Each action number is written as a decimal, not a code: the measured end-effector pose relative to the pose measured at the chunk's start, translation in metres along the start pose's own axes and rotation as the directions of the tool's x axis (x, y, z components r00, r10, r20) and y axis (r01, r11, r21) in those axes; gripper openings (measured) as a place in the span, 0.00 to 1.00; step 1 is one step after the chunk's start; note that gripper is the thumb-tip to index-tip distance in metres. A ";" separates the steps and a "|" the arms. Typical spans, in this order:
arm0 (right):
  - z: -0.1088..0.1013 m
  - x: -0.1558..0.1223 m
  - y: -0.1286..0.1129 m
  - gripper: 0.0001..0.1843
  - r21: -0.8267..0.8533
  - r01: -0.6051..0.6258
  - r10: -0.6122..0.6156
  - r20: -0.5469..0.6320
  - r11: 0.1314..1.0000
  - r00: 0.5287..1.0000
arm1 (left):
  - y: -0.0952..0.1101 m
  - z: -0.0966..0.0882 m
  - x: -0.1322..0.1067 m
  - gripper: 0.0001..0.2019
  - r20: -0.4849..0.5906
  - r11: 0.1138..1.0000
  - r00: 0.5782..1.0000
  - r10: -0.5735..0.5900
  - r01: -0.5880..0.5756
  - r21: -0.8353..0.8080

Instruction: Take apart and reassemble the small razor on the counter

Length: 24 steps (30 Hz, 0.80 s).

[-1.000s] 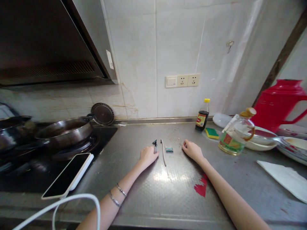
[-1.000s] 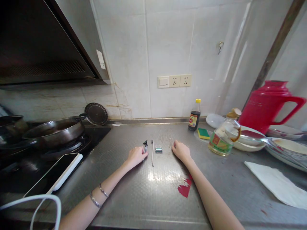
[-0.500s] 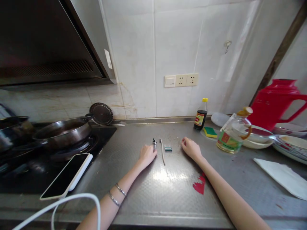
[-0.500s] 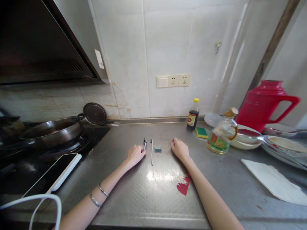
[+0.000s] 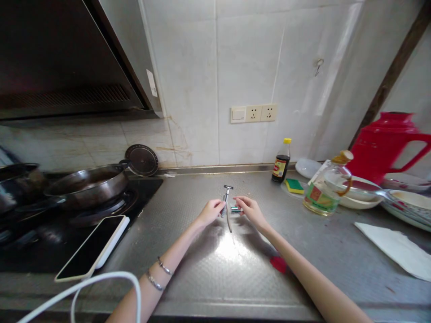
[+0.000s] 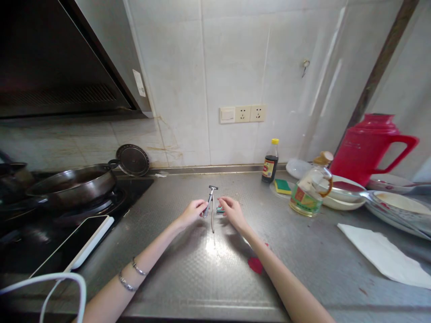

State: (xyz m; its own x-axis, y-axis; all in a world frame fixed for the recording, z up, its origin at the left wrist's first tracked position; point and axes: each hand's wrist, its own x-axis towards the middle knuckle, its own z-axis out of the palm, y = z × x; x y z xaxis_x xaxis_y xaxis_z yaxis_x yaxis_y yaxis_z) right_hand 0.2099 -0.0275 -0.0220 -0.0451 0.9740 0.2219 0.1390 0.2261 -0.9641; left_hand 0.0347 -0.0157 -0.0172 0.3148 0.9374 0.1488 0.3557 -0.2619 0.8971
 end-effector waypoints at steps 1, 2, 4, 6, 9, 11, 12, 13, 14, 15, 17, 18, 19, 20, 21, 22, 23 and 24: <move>0.003 -0.002 -0.003 0.23 0.094 -0.048 0.046 0.025 0.994 0.999 | 0.001 0.002 -0.001 0.16 0.020 1.000 1.000 0.001 -0.001 -0.022; 0.005 -0.004 -0.005 0.23 0.174 -0.088 0.082 0.046 0.981 0.996 | 0.002 0.003 -0.002 0.16 0.033 1.000 0.999 0.007 -0.006 -0.030; 0.008 -0.006 -0.010 0.24 0.293 -0.142 0.125 0.077 0.946 0.989 | 0.005 0.006 -0.005 0.16 0.048 1.000 0.999 0.023 -0.023 -0.018; 0.009 -0.008 -0.013 0.23 0.368 -0.164 0.141 0.090 0.915 0.986 | 0.008 0.009 -0.007 0.16 0.061 0.999 0.998 0.034 -0.035 0.004; 0.011 -0.008 -0.013 0.22 0.412 -0.182 0.154 0.100 0.893 0.983 | 0.010 0.011 -0.010 0.16 0.090 0.998 0.995 0.052 -0.055 0.034; 0.012 -0.009 -0.012 0.21 0.420 -0.199 0.174 0.098 0.885 0.980 | 0.010 0.013 -0.012 0.16 0.114 0.997 0.991 0.065 -0.070 0.035; 0.013 -0.009 -0.012 0.22 0.427 -0.207 0.183 0.098 0.880 0.978 | 0.010 0.013 -0.012 0.16 0.124 0.997 0.990 0.069 -0.073 0.031; 0.014 -0.009 -0.011 0.22 0.436 -0.216 0.190 0.102 0.874 0.976 | 0.011 0.014 -0.013 0.17 0.132 0.997 0.989 0.068 -0.072 0.024; 0.015 -0.009 -0.010 0.22 0.449 -0.224 0.194 0.111 0.865 0.975 | 0.011 0.014 -0.014 0.17 0.142 0.998 0.988 0.062 -0.064 0.012; 0.016 -0.009 -0.010 0.22 0.465 -0.232 0.198 0.121 0.854 0.973 | 0.013 0.013 -0.015 0.18 0.157 0.999 0.986 0.050 -0.050 -0.003; 0.017 -0.010 -0.009 0.21 0.497 -0.246 0.205 0.136 0.832 0.969 | 0.017 0.010 -0.016 0.20 0.212 0.999 0.977 0.013 -0.006 -0.034; 0.018 -0.010 -0.010 0.20 0.509 -0.252 0.211 0.138 0.823 0.968 | 0.019 0.007 -0.016 0.21 0.246 0.999 0.969 -0.008 0.020 -0.047; 0.019 -0.010 -0.010 0.20 0.519 -0.262 0.223 0.137 0.814 0.965 | 0.021 0.002 -0.015 0.22 0.274 0.998 0.961 -0.026 0.043 -0.056; 0.020 -0.010 -0.011 0.19 0.531 -0.274 0.239 0.134 0.802 0.962 | 0.022 -0.003 -0.014 0.22 0.285 0.996 0.958 -0.043 0.064 -0.066; 0.021 -0.010 -0.012 0.18 0.545 -0.290 0.261 0.133 0.786 0.956 | 0.023 -0.009 -0.012 0.22 0.264 0.995 0.963 -0.046 0.069 -0.076; 0.022 -0.010 -0.013 0.17 0.562 -0.309 0.286 0.131 0.767 0.949 | 0.023 -0.016 -0.010 0.21 0.207 0.994 0.977 -0.049 0.069 -0.087; 0.024 -0.010 -0.014 0.16 0.581 -0.328 0.312 0.130 0.745 0.941 | 0.021 -0.022 -0.007 0.21 0.137 0.991 0.988 -0.066 0.081 -0.104; 0.026 -0.010 -0.015 0.16 0.601 -0.345 0.337 0.130 0.722 0.932 | 0.018 -0.029 -0.005 0.20 0.060 0.987 0.994 -0.090 0.098 -0.131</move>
State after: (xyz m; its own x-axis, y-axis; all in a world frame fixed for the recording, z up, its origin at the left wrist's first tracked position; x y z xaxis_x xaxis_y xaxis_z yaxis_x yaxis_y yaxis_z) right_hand 0.1829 -0.0406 -0.0130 -0.1235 0.9828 -0.1371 -0.4783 -0.1800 -0.8596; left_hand 0.0146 -0.0182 0.0107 0.3333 0.9419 0.0421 0.2666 -0.1370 0.9540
